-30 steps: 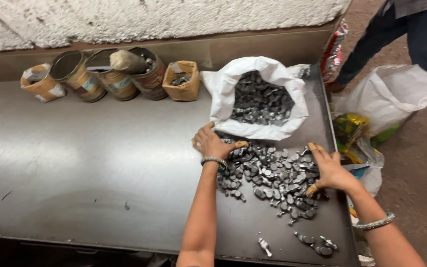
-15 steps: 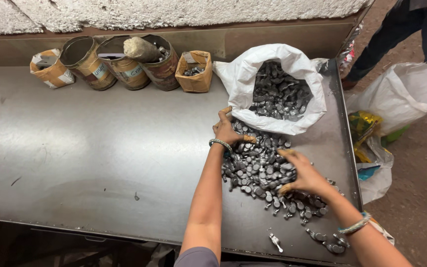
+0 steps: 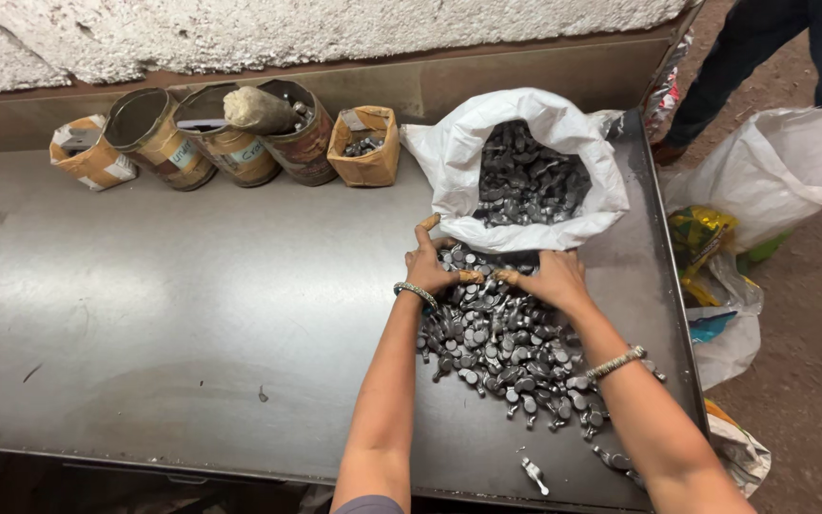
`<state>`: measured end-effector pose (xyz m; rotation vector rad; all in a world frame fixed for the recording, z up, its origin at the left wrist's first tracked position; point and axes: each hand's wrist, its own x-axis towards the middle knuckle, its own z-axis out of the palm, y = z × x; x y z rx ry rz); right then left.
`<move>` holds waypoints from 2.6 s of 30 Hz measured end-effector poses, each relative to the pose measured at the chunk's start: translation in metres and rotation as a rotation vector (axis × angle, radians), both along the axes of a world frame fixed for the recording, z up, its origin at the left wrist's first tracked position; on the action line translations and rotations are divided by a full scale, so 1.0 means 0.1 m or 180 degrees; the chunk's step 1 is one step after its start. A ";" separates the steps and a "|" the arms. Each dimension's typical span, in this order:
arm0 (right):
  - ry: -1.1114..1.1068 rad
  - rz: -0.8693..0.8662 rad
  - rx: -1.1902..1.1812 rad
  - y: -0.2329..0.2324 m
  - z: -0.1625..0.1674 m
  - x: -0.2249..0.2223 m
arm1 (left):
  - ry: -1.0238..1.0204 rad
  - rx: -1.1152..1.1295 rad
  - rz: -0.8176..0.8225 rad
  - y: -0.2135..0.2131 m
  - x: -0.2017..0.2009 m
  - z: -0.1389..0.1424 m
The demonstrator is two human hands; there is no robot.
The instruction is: The person sorts small metal castings on a metal table, picking up individual pieces by hand, turning them over, and placing acceptable pieces into a white sack at the edge of the table. They occasionally gather handfuls of castings and continue inspecting them one at a time.
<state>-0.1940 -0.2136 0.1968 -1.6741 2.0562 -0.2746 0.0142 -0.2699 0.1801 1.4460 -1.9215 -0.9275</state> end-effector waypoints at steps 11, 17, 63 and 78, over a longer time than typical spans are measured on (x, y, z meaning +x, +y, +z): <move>-0.0427 0.0905 -0.0269 0.22 -0.17 0.16 | 0.0231 -0.0041 -0.0536 0.24 0.11 -0.19; -0.0734 0.1207 -0.1511 0.87 -0.19 -0.37 | -0.0250 -0.1057 -0.0402 0.78 0.48 -0.16; -0.0421 -0.0214 -0.0747 2.14 -0.88 -0.40 | -0.1723 0.0931 0.0766 2.70 -0.50 -0.21; -0.0245 0.0008 -0.1237 1.75 -1.14 -0.41 | -0.0929 0.0216 0.0780 2.37 -0.73 -0.45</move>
